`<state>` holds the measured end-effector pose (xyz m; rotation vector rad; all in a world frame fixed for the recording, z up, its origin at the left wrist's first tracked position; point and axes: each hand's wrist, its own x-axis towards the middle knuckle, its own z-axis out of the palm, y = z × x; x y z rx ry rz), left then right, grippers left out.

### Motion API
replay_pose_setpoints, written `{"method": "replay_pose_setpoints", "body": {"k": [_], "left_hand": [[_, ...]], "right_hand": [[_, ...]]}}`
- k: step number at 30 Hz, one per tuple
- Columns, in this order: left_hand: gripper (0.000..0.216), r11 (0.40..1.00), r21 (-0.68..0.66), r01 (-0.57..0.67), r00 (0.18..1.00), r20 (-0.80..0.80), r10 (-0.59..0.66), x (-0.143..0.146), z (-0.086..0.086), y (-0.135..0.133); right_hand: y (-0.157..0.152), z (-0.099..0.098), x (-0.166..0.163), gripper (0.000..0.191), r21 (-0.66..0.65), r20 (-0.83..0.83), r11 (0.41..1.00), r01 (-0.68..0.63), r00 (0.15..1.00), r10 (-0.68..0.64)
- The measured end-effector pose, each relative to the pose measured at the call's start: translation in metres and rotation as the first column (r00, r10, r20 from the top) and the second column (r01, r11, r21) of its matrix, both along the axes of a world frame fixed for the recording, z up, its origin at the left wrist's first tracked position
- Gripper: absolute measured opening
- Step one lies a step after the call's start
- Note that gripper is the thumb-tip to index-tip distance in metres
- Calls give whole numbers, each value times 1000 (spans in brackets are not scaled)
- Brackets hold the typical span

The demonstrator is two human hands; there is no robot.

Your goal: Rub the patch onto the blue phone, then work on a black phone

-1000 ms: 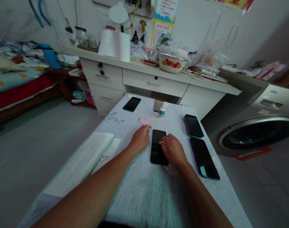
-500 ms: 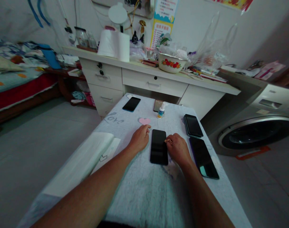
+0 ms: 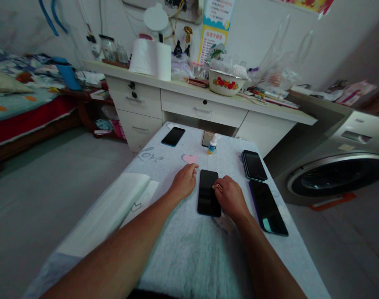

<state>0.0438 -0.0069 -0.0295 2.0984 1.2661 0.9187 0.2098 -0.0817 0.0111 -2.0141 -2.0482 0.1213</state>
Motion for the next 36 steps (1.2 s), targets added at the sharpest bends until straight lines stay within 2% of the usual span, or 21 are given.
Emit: {"method": "replay_pose_setpoints", "body": {"k": [22,36], "left_hand": [[38,1000,3,-10,1000,0,10,1,-4,1],[40,1000,-9,-11,1000,-12,11,0,0,0]], "right_hand": [[-3,-6,-26,15,20,-70,981,-194,978,195],[-6,-9,-36,17,44,-108,954,-295,948,298]]}}
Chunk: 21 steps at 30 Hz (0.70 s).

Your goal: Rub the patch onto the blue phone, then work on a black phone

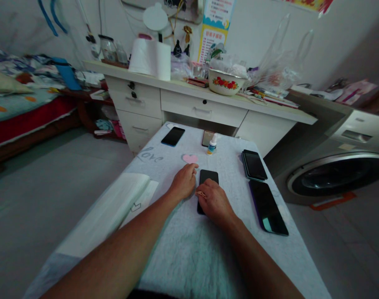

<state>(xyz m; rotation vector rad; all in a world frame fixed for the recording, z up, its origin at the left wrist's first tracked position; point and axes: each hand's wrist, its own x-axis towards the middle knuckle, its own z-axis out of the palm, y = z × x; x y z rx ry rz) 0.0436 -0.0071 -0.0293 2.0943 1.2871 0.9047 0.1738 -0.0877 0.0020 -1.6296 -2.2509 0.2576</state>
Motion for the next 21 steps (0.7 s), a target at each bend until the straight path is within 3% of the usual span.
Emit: {"method": "replay_pose_setpoints", "body": {"k": [21], "left_hand": [[37,1000,-18,10,1000,-12,-10,0,3,-1]], "right_hand": [[4,8,25,16,-47,46,990,133,990,-131]]}}
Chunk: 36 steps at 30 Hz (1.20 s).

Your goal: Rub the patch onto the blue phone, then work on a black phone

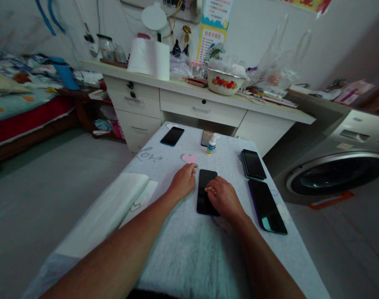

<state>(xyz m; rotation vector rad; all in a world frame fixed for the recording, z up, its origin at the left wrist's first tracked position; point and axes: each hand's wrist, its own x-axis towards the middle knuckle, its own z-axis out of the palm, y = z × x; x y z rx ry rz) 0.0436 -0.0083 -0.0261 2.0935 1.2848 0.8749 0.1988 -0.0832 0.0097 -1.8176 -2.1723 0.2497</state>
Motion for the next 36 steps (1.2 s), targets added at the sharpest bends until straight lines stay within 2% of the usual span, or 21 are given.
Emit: {"method": "replay_pose_setpoints", "body": {"k": [18,31,36], "left_hand": [[37,1000,24,6,1000,7,-6,-1,-1,0],[38,1000,18,1,1000,4,-1,0,-3,2],[39,1000,21,-2,999,32,2,0,-4,2]], "right_hand": [[2,5,26,18,8,65,988,156,986,-156],[-6,9,12,18,-77,51,992,105,994,-101],[-14,7,5,18,-50,34,996,71,997,-69]]}}
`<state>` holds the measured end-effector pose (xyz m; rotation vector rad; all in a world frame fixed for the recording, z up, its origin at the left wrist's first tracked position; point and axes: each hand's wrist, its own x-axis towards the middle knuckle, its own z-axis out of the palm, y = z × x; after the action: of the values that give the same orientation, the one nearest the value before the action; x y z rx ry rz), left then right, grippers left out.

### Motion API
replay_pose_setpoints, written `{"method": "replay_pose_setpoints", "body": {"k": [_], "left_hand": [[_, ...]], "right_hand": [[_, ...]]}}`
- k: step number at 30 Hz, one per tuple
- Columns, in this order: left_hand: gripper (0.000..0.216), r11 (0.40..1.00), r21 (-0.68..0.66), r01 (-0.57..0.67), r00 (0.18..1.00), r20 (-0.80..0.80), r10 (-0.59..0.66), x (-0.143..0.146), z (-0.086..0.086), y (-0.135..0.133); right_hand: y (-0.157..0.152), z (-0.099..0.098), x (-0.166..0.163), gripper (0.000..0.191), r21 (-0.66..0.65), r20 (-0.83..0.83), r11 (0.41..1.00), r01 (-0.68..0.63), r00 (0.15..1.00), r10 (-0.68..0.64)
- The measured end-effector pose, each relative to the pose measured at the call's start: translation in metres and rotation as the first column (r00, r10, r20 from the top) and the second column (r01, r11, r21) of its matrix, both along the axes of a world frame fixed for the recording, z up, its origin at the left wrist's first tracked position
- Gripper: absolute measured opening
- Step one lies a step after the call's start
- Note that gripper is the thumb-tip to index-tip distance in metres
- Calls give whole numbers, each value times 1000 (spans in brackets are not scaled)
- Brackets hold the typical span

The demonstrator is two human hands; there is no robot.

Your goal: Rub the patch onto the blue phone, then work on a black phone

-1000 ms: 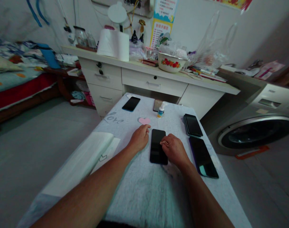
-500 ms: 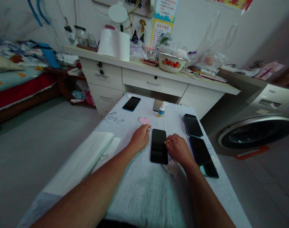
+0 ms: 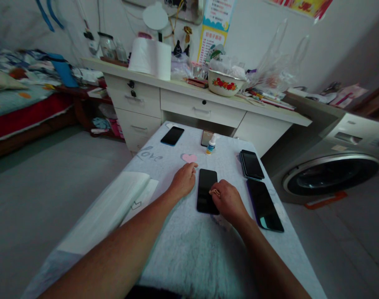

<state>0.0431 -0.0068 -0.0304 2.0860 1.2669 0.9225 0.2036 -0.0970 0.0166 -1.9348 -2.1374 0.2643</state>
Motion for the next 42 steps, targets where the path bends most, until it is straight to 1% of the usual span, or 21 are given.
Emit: {"method": "replay_pose_setpoints", "body": {"k": [4,8,14,21,28,32,36,42], "left_hand": [[38,1000,-3,-4,1000,-11,4,0,0,0],[38,1000,-9,-9,1000,-19,9,0,1,-1],[39,1000,-7,-9,1000,-28,9,0,4,-1],[39,1000,-23,-10,999,-39,9,0,5,-2],[38,1000,-11,-8,999,-35,7,0,1,0],[38,1000,-4,-5,999,-38,4,0,-1,0],[39,1000,1,-4,1000,-28,5,0,0,0],[38,1000,-15,-6,999,-40,5,0,3,-1]], "right_hand": [[-4,-5,-8,16,28,-37,999,-30,999,31],[-6,-9,-17,16,46,-90,994,-98,991,102],[-7,-14,-26,14,71,-116,980,-184,975,191],[-7,-17,-24,14,92,-145,974,-207,965,218],[-5,-14,-11,16,94,-119,986,-138,982,148],[-3,-12,-1,15,84,-115,994,-63,991,72],[-2,-9,7,15,66,-88,998,13,996,-7],[0,-9,16,15,60,-57,996,73,996,-70]]}}
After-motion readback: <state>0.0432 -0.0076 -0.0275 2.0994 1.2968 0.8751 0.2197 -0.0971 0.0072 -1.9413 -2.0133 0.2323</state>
